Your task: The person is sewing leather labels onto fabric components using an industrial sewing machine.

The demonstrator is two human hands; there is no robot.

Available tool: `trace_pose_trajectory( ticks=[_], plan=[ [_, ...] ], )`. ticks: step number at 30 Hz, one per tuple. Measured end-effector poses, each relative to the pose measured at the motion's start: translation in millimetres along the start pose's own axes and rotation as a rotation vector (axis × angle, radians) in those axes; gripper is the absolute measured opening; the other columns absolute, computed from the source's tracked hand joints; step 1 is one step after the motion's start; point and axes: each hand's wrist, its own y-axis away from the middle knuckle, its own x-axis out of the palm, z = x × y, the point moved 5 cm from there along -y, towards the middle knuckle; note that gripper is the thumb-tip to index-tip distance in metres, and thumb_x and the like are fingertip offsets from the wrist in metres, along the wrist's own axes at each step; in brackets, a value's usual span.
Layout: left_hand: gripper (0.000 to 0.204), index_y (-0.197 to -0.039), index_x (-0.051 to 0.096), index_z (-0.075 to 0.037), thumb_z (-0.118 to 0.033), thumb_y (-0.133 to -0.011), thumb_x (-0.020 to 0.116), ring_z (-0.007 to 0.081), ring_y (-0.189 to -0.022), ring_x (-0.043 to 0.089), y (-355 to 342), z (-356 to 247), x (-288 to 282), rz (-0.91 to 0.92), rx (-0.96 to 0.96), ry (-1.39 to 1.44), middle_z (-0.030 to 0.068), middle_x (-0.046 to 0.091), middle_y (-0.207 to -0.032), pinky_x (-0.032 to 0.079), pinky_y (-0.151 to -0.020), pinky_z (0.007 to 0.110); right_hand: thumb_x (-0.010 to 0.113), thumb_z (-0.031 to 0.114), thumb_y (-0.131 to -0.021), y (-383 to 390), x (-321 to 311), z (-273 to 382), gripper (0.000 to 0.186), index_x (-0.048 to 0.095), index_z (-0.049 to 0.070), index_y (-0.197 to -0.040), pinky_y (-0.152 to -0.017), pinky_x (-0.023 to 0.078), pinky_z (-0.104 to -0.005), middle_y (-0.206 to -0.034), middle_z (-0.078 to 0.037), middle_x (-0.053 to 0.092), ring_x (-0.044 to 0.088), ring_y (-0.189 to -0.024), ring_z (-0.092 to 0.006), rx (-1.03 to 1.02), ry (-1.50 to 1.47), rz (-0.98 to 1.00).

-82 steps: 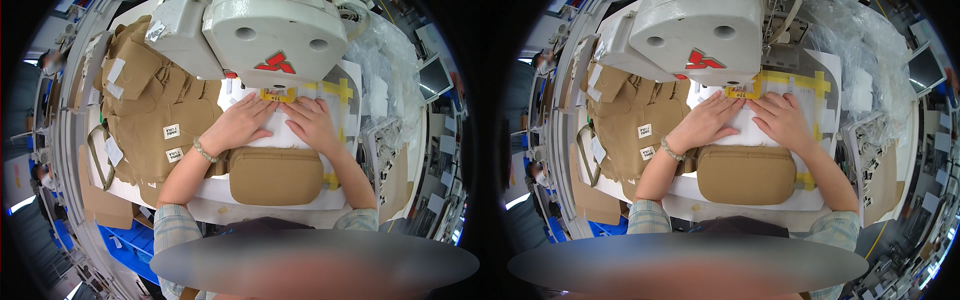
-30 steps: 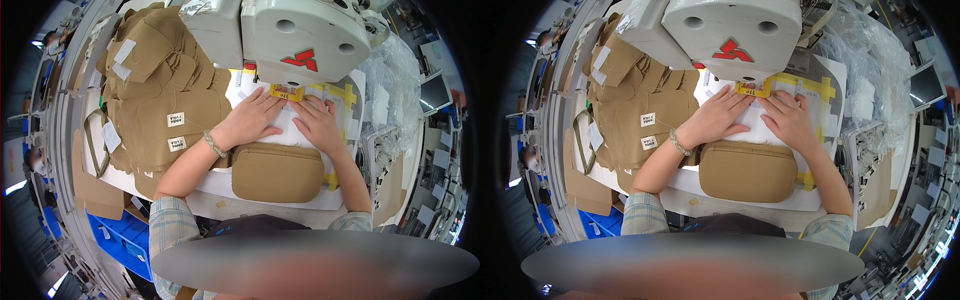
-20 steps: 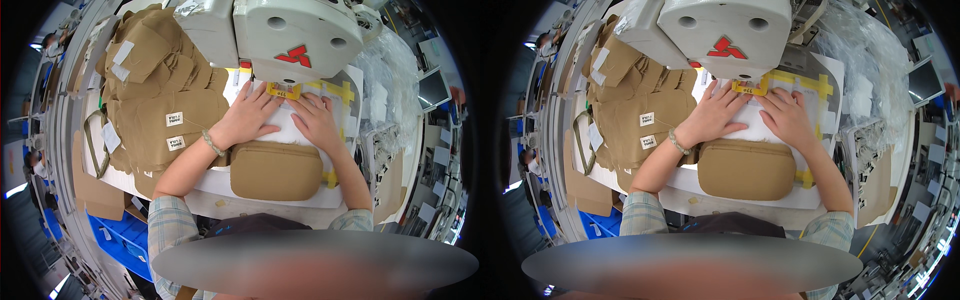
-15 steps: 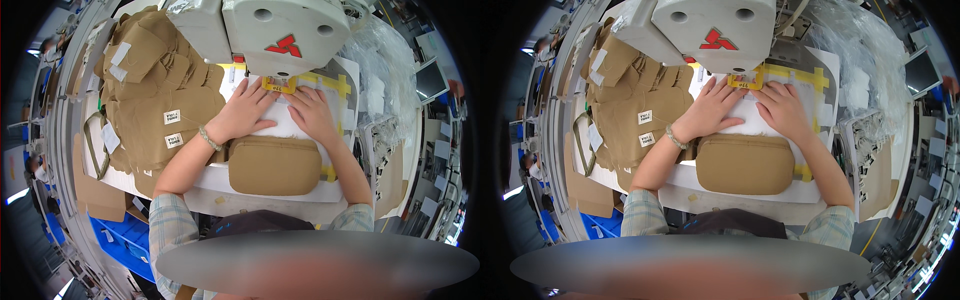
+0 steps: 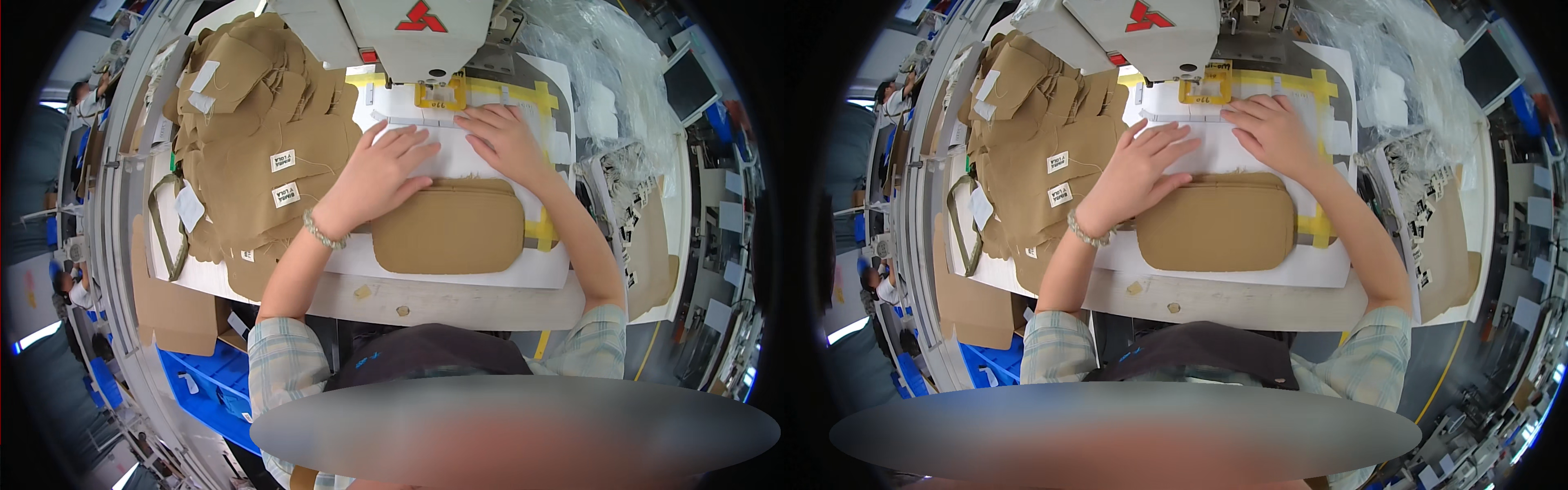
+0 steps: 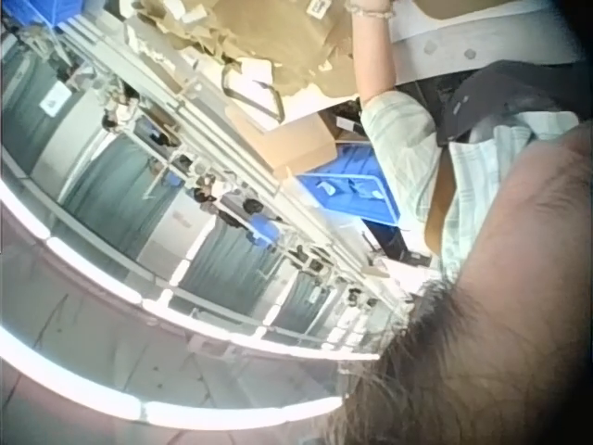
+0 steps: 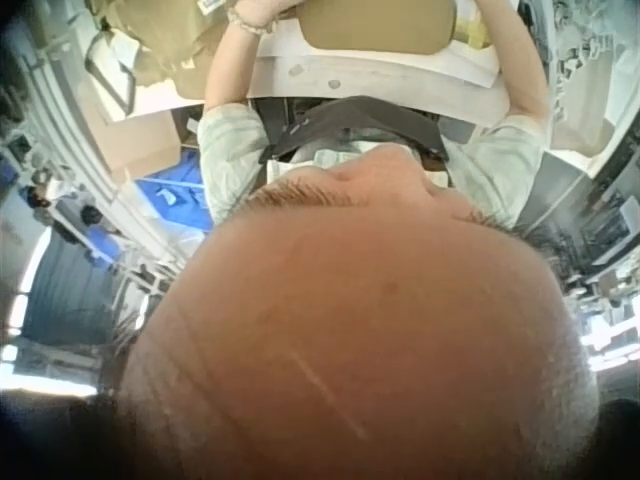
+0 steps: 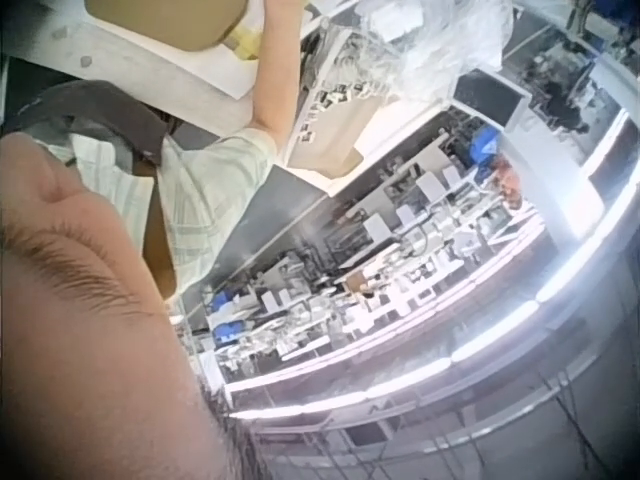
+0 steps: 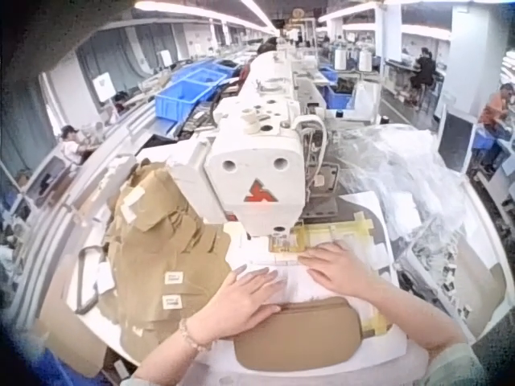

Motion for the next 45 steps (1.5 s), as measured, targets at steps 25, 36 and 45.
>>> trace_pose_trajectory(
  ticks=[25, 36, 45],
  plan=[
    [0.025, -0.092, 0.064, -0.011, -0.021, -0.075, 0.080, 0.0163, -0.083, 0.050, 38.4, -41.9, -12.1, 0.026, -0.281, 0.320, -0.0013, 0.058, -0.085, 0.031, -0.084, 0.031, 0.082, 0.029, -0.070, 76.1, -57.1, 70.3, 0.036, 0.060, 0.010, -0.090, -0.088, 0.025, -0.0365, -0.098, -0.002, 0.049, 0.045, -0.096, -0.0203, 0.373, -0.278, 0.329],
    [0.072, -0.142, 0.049, -0.011, -0.021, -0.078, 0.080, 0.0141, -0.077, 0.051, 110.7, -26.8, -7.9, -0.072, -0.509, 0.805, -0.0001, 0.055, -0.082, 0.038, -0.082, 0.029, 0.077, 0.016, -0.075, 98.9, -63.3, 89.7, 0.022, 0.056, 0.011, -0.080, -0.085, 0.024, -0.0353, -0.091, 0.001, 0.051, 0.047, -0.090, -0.0169, 0.496, -0.241, 0.190],
    [0.040, -0.118, 0.070, -0.011, -0.003, -0.079, 0.072, 0.0220, -0.068, 0.052, 106.8, -60.4, -7.1, -0.014, -0.102, 0.433, 0.0037, 0.057, -0.075, 0.042, -0.064, 0.034, 0.067, 0.002, -0.084, 93.8, -70.8, 80.7, 0.014, 0.053, 0.006, -0.084, -0.071, 0.037, -0.0293, -0.080, -0.002, 0.053, 0.049, -0.069, -0.0140, 0.666, -0.581, 0.061]
  ],
)
